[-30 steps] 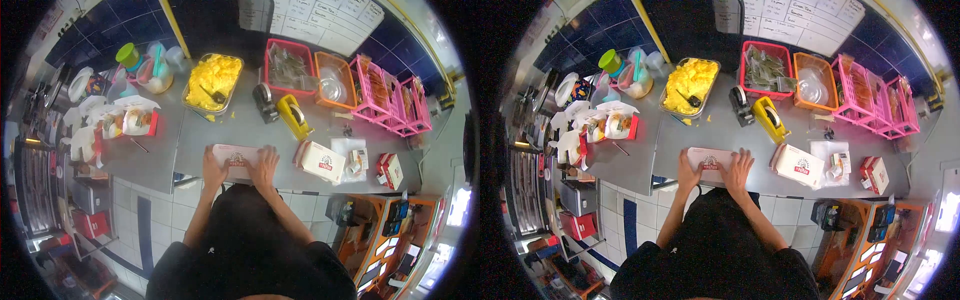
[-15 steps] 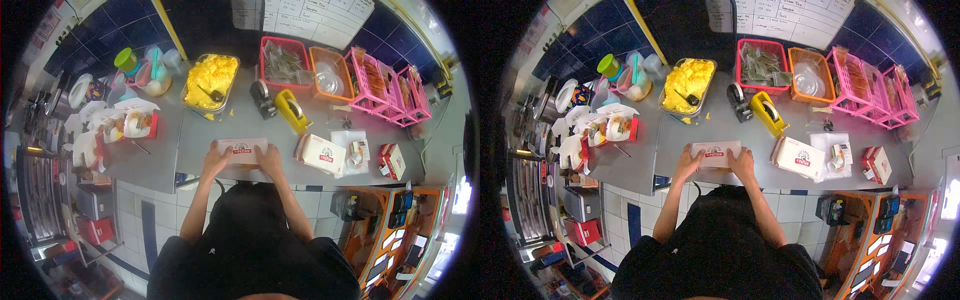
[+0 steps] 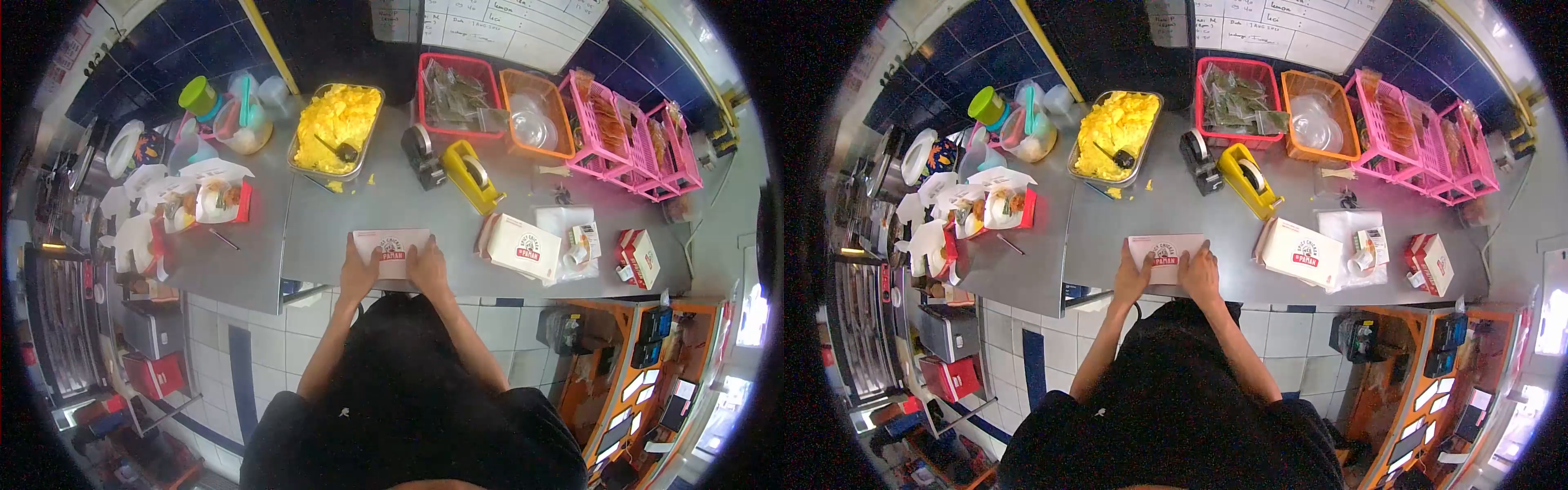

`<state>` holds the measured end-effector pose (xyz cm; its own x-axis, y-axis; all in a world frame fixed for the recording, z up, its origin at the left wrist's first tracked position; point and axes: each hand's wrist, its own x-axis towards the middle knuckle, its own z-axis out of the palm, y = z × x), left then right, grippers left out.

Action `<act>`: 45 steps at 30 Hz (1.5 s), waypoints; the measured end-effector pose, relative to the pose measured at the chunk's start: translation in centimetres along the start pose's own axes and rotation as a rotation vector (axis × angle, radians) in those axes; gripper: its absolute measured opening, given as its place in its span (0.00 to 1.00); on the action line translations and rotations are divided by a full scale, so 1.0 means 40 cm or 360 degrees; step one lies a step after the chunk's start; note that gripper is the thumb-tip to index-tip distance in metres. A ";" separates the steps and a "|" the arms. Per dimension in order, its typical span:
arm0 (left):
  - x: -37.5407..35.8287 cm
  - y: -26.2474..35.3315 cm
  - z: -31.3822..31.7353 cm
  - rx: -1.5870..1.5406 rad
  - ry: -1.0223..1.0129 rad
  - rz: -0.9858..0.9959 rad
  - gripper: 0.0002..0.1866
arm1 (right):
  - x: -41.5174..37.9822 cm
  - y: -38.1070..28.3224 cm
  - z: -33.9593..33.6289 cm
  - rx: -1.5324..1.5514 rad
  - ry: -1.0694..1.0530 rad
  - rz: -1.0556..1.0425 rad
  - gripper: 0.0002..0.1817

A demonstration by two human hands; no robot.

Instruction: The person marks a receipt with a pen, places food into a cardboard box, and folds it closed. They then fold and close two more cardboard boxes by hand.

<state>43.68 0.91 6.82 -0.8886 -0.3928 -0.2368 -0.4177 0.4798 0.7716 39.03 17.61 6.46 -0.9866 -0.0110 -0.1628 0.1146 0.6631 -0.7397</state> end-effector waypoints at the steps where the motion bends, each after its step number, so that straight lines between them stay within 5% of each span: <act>1: 0.001 -0.020 0.020 0.0050 0.0099 0.0127 0.48 | 0.005 0.017 0.017 -0.0054 -0.0061 0.0049 0.35; 5: -0.015 -0.064 0.052 0.0282 0.0226 0.0313 0.49 | -0.008 0.078 0.056 0.0163 -0.0016 -0.0070 0.34; 8: -0.014 -0.068 0.032 0.0342 0.0177 0.0395 0.49 | 0.003 0.162 0.070 -0.0284 0.0122 -0.0521 0.35; 11: 0.010 -0.086 -0.012 0.0060 0.0037 0.0396 0.47 | 0.027 0.172 0.051 0.0162 0.0011 -0.0465 0.35; 13: 0.022 -0.066 -0.059 0.0193 0.0030 0.0891 0.42 | 0.010 0.066 -0.044 -0.0086 -0.0115 -0.0627 0.44; 14: 0.023 -0.029 -0.083 0.0196 0.0019 0.0885 0.42 | 0.019 0.039 -0.063 -0.0083 -0.0121 -0.0615 0.44; 16: 0.046 0.050 -0.133 0.0775 -0.0557 0.1132 0.35 | 0.050 0.001 -0.076 -0.0646 -0.0670 -0.1118 0.51; 24: 0.079 0.060 -0.093 0.1323 -0.1119 0.1023 0.39 | 0.054 0.044 -0.047 -0.1407 -0.0647 -0.1497 0.55; 30: 0.095 0.015 -0.088 0.1376 -0.0904 0.1277 0.41 | 0.071 0.074 -0.019 -0.1436 -0.0238 -0.1679 0.64; 32: 0.101 0.011 -0.100 0.1379 -0.0904 0.1367 0.39 | 0.064 0.021 -0.070 -0.1037 -0.0666 -0.1516 0.66; 35: 0.098 0.010 -0.110 0.1277 -0.0943 0.1424 0.38 | 0.064 0.000 -0.073 -0.1023 -0.0790 -0.1585 0.67; 39: 0.046 0.056 -0.091 0.1173 -0.0932 0.1168 0.38 | 0.069 0.005 -0.030 -0.1049 -0.0792 -0.1638 0.63; 45: 0.062 -0.007 -0.070 0.1414 -0.0652 0.1414 0.37 | 0.074 0.069 0.006 -0.1529 -0.0397 -0.1955 0.56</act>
<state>42.10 -2.40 7.69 -0.8496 0.5096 -0.1361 0.4916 0.8586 0.1454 36.46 19.24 3.77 -0.3643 -0.9308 0.0298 -0.9172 0.3642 0.1616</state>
